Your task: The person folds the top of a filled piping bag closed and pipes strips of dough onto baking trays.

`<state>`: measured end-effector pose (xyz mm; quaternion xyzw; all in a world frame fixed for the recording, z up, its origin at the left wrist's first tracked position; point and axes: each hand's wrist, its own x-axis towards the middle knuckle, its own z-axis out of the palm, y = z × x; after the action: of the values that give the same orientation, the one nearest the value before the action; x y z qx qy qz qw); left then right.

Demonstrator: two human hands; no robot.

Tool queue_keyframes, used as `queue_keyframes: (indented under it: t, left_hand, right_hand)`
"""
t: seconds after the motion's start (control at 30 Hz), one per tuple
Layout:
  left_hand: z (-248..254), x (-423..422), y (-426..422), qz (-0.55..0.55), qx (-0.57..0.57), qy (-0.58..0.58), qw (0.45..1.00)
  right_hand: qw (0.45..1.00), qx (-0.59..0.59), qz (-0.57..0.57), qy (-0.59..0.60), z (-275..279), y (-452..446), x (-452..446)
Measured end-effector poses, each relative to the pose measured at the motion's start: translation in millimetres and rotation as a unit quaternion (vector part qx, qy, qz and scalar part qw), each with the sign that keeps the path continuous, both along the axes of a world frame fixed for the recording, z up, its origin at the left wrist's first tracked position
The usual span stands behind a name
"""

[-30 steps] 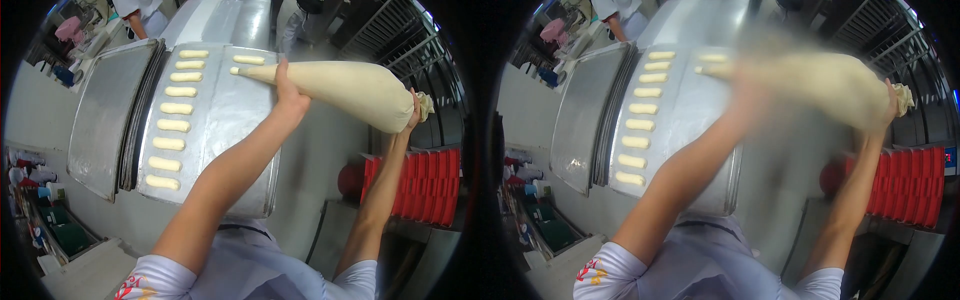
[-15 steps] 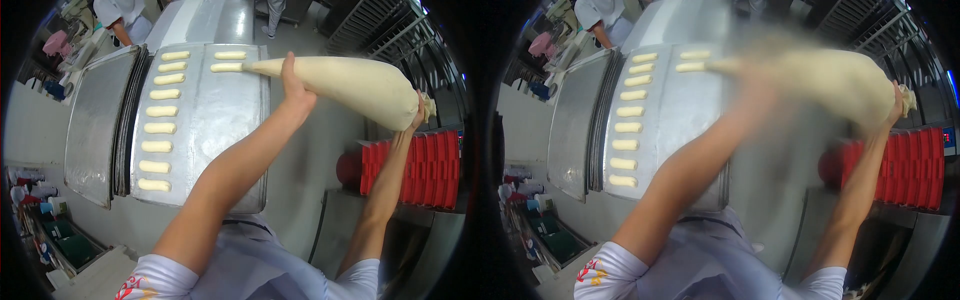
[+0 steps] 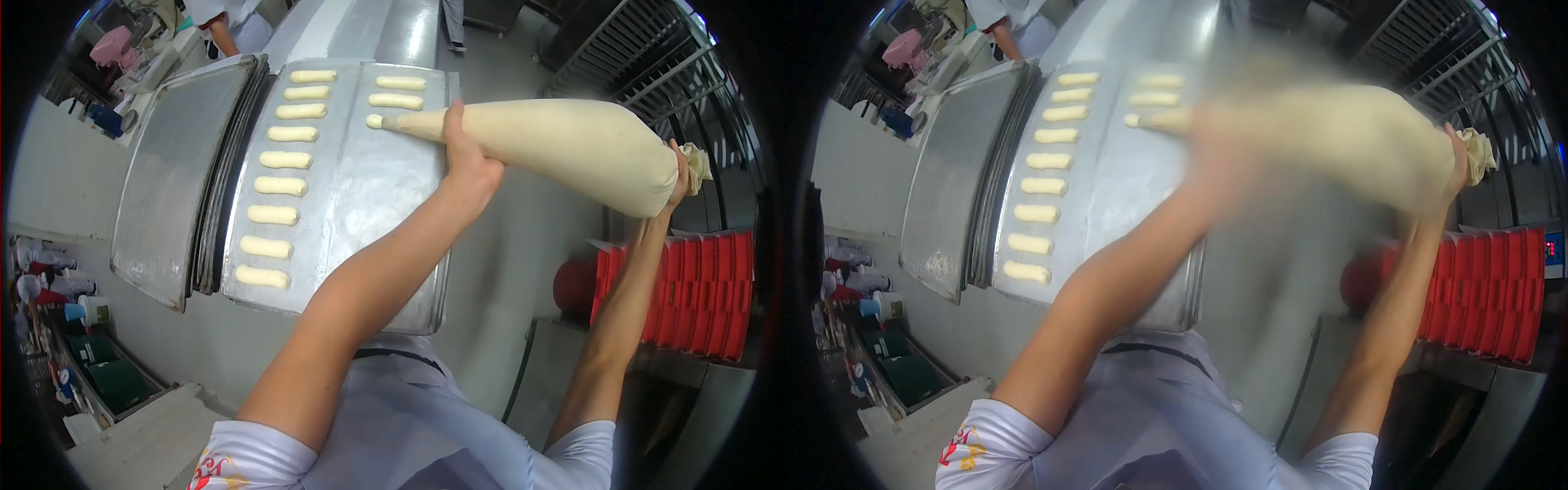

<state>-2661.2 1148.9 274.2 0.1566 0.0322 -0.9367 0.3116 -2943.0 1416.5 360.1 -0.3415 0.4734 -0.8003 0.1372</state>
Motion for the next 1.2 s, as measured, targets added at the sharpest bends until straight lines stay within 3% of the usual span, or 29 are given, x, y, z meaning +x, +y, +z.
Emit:
queue_keyframes:
  t: [0.03, 0.07, 0.13, 0.17, 0.2, 0.27, 0.37, 0.4, 0.5, 0.6, 0.7, 0.8, 0.83, 0.9, 1.0, 1.2]
  left_hand:
    - [-4.4, -3.5, 2.0, 0.002, -0.031, 0.008, 0.999]
    - [-35.6, -21.9, 4.2, 0.059, -0.239, 0.026, 0.969]
    - [-56.9, -40.5, 10.1, 0.141, -0.401, 0.044, 0.904]
    - [-36.9, -33.8, 16.2, 0.093, -0.299, 0.042, 0.949]
    - [-15.3, -26.3, 22.6, 0.043, -0.192, 0.039, 0.980]
    - [11.6, -19.0, 31.9, -0.059, 0.027, 0.030, 0.997]
    - [22.0, -18.8, 41.3, -0.068, 0.037, 0.010, 0.997]
    - [19.7, -20.1, 42.9, -0.069, 0.038, 0.010, 0.997]
    - [21.1, -16.9, 39.3, -0.047, 0.007, 0.069, 0.996]
    - [28.9, 3.6, 37.4, -0.019, -0.004, 0.023, 1.000]
    - [23.6, 28.2, 31.0, 0.005, 0.037, 0.011, 0.999]
    - [20.3, 40.9, 26.0, -0.002, 0.040, 0.005, 0.999]
    - [20.2, 42.9, 25.3, -0.006, 0.039, 0.006, 0.999]
    - [18.1, 42.3, 26.7, -0.012, 0.036, 0.010, 0.999]
    - [12.7, 32.7, 35.1, -0.023, 0.031, 0.018, 0.999]
    - [14.4, 14.4, 59.1, -0.055, 0.036, 0.037, 0.997]
  right_hand:
    - [1.000, -0.009, 0.027, -0.009, 0.9, 2.6, -1.8]
    - [0.998, -0.018, 0.054, -0.019, 2.7, 4.2, -2.1]
    - [0.999, 0.009, -0.011, -0.029, 2.9, 19.9, -16.9]
    - [0.999, 0.010, -0.013, -0.029, 6.8, 22.0, -13.8]
    - [0.996, -0.002, 0.090, -0.024, 14.9, 23.4, -6.6]
    - [0.982, -0.014, 0.190, -0.019, 27.1, 27.5, 5.1]
    - [0.965, -0.001, 0.256, -0.049, 30.2, 43.9, 9.4]
    - [0.986, 0.001, 0.162, -0.046, 26.5, 53.2, 6.4]
    - [0.997, -0.016, 0.047, -0.066, 29.0, 52.8, 38.9]
    - [0.989, -0.047, 0.140, -0.028, 37.1, 30.1, 71.1]
    - [0.996, -0.052, 0.046, -0.059, 22.7, 33.5, 53.5]
    - [1.000, -0.011, -0.006, 0.001, 18.4, 17.0, 42.8]
    - [0.992, -0.017, 0.124, -0.028, 23.2, 9.9, 44.8]
    - [0.966, -0.021, 0.253, -0.057, 27.7, 3.0, 50.2]
    - [0.997, 0.011, 0.041, -0.063, 29.0, 18.1, 44.9]
    - [0.982, 0.011, 0.174, -0.074, 38.3, 49.2, 40.7]
